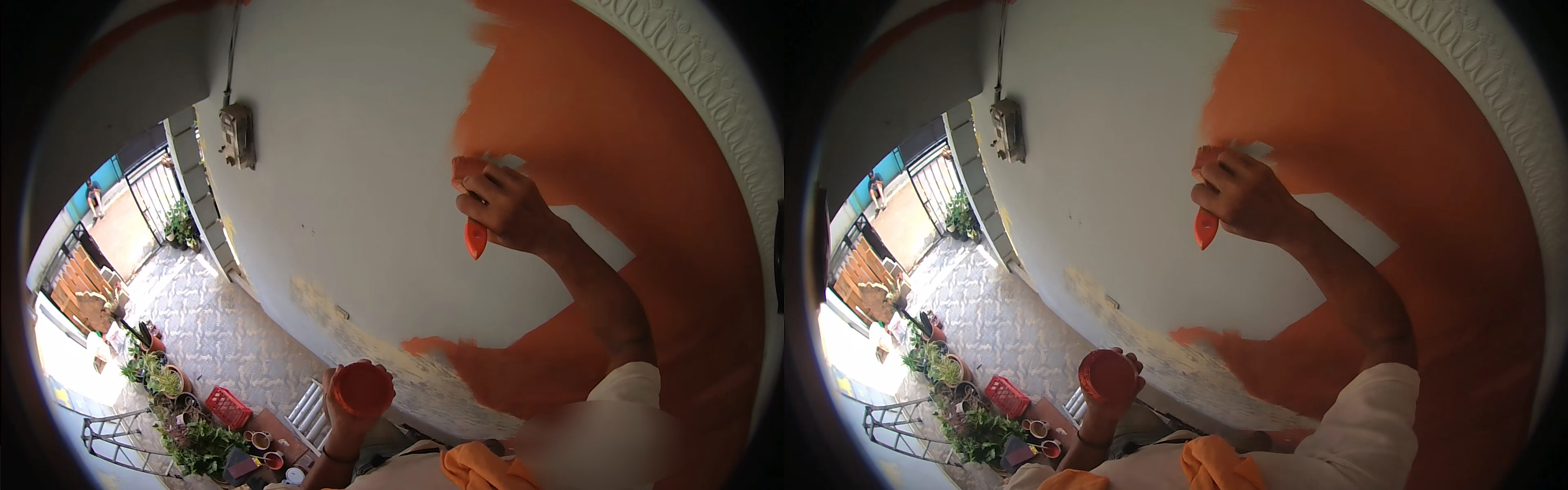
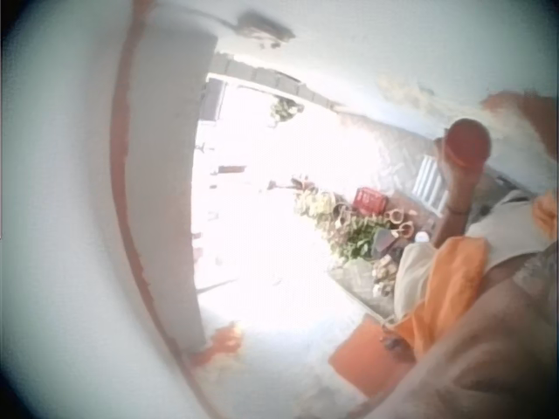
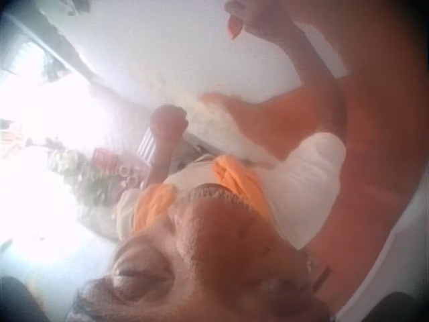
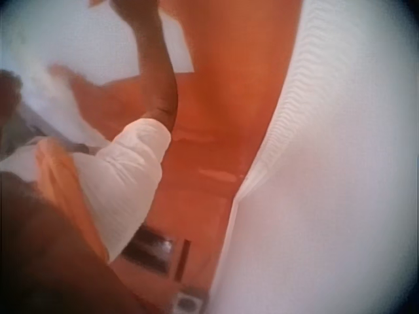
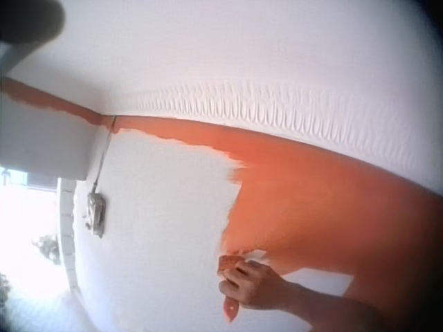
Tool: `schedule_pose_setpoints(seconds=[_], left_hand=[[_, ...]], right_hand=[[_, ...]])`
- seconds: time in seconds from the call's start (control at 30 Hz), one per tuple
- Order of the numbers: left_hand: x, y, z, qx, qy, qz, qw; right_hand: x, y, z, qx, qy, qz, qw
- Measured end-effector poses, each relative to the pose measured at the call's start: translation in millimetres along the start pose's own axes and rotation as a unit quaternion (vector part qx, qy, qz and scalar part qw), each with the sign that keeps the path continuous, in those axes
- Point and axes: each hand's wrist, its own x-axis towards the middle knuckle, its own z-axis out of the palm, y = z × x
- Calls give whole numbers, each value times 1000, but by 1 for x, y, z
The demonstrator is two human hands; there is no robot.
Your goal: The person paints a white ceiling with orange paint using a brush and a small container. They repeatedly dip the brush into the container and apply paint in broad strokes across the ceiling surface.
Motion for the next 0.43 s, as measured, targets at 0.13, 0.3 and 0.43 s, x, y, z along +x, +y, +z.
schedule_pose_setpoints(seconds=[0.13, 0.3, 0.43], left_hand=[[-14, 7, 3, -24, 10, 11, 1000], [-2, -1, 7, -27, -4, -29, 999], [-1, 2, -15, -39, -21, -21, 999]], right_hand=[[55, 57, -8, -157, 134, 26, 978], [50, 99, -12, -269, 51, 24, 962], [50, 48, 8, -171, 69, -31, 982]])
